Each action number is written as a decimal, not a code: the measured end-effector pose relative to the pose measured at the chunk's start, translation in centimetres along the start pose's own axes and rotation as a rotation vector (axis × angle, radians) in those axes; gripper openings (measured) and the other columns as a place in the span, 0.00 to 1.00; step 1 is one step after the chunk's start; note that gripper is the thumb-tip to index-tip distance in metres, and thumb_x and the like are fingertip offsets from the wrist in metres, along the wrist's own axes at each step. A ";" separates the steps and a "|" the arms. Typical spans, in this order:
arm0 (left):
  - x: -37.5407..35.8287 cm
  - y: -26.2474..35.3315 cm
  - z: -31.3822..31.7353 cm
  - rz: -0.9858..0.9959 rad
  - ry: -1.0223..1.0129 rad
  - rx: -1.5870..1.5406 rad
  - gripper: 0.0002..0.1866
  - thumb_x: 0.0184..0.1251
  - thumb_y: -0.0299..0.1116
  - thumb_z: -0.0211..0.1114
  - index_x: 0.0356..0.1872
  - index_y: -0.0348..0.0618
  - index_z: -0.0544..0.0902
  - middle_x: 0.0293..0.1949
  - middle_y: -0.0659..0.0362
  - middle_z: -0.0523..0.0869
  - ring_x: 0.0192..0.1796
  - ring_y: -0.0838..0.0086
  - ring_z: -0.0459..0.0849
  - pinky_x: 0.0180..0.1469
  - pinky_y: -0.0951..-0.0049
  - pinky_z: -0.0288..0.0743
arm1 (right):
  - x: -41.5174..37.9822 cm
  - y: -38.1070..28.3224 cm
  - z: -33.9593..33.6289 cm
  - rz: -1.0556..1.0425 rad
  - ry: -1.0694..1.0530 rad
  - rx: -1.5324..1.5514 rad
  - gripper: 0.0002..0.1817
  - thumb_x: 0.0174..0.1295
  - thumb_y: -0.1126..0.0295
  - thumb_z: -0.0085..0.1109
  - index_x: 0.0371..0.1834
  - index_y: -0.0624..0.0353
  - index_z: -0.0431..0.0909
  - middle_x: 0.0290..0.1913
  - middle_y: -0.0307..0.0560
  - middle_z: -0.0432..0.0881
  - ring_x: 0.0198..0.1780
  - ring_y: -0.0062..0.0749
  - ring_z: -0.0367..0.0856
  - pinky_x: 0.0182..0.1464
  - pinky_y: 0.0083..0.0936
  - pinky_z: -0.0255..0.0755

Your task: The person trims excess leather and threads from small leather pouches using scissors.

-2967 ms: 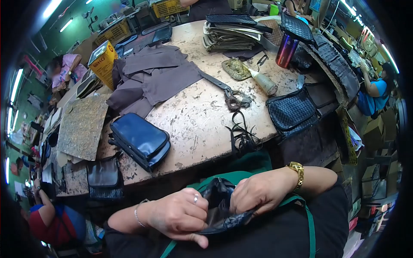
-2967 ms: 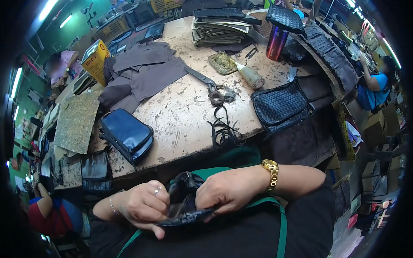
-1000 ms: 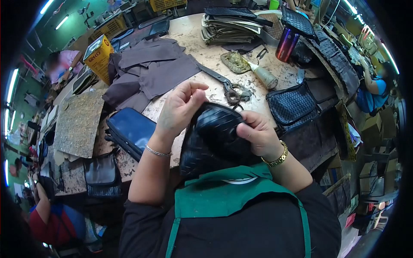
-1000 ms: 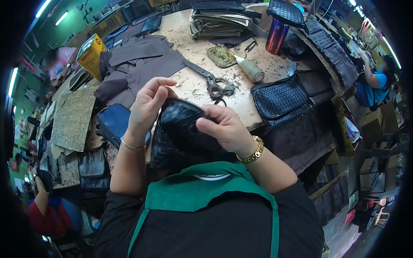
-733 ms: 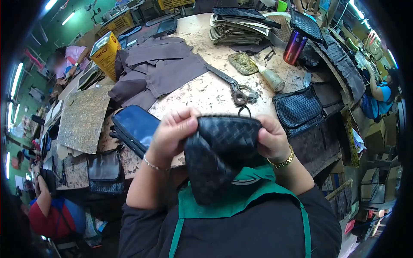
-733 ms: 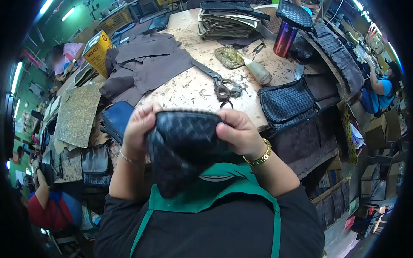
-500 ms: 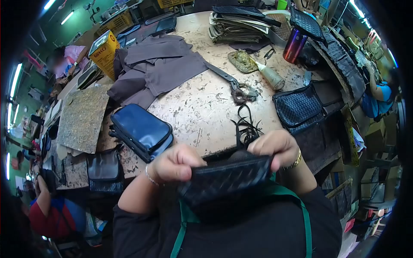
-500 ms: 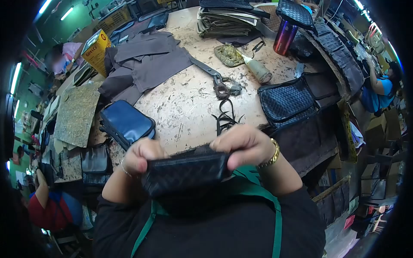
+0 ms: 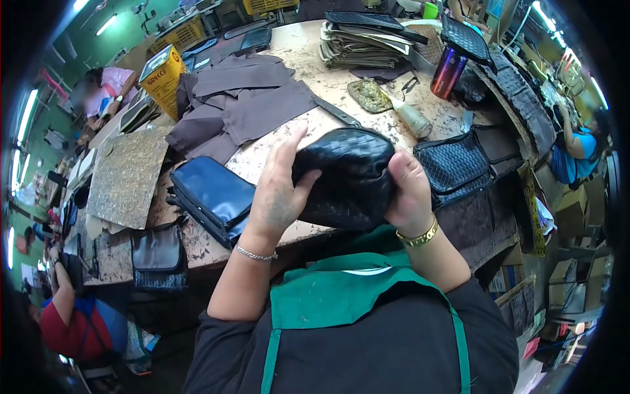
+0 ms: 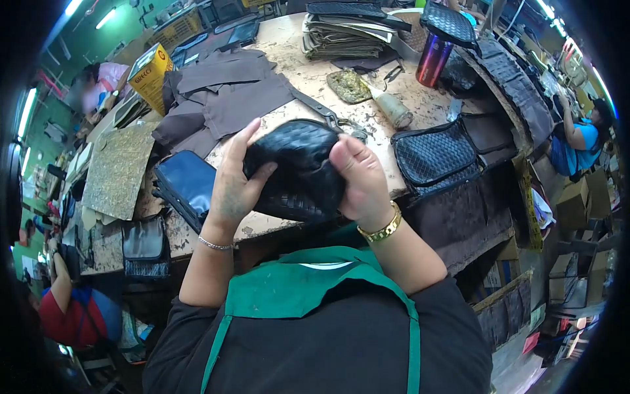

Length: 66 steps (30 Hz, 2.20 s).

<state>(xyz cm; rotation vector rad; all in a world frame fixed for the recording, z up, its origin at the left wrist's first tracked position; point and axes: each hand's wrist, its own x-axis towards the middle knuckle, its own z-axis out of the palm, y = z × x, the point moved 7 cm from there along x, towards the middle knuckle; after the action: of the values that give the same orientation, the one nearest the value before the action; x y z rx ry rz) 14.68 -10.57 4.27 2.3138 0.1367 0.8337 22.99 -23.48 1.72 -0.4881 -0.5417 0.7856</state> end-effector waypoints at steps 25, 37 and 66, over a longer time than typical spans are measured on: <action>-0.8 1.5 2.6 0.394 -0.016 0.302 0.12 0.60 0.33 0.53 0.41 0.37 0.72 0.29 0.59 0.75 0.34 0.70 0.77 0.43 0.75 0.72 | -2.7 -2.3 5.7 -0.738 -0.230 -1.473 0.14 0.46 0.77 0.62 0.38 0.61 0.77 0.31 0.45 0.75 0.29 0.31 0.73 0.34 0.21 0.69; -4.3 1.3 3.2 -0.080 -0.217 -0.684 0.19 0.59 0.33 0.55 0.50 0.36 0.71 0.49 0.53 0.76 0.48 0.71 0.77 0.52 0.72 0.71 | -3.0 -2.2 5.2 -0.670 -0.190 -1.320 0.12 0.45 0.77 0.64 0.35 0.62 0.76 0.26 0.45 0.74 0.24 0.30 0.73 0.25 0.20 0.68; -6.7 1.8 4.1 -0.463 -0.352 -1.021 0.31 0.49 0.30 0.65 0.55 0.34 0.63 0.51 0.51 0.71 0.54 0.68 0.70 0.56 0.69 0.64 | -5.7 -4.7 8.2 -0.821 -0.198 -1.567 0.16 0.45 0.79 0.62 0.40 0.65 0.72 0.27 0.45 0.74 0.25 0.32 0.74 0.25 0.22 0.68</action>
<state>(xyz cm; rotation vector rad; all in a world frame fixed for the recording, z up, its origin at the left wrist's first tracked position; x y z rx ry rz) 11.57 -16.28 -0.50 1.3358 0.0606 0.1530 17.05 -28.99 9.16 -1.4781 -1.3971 -0.5554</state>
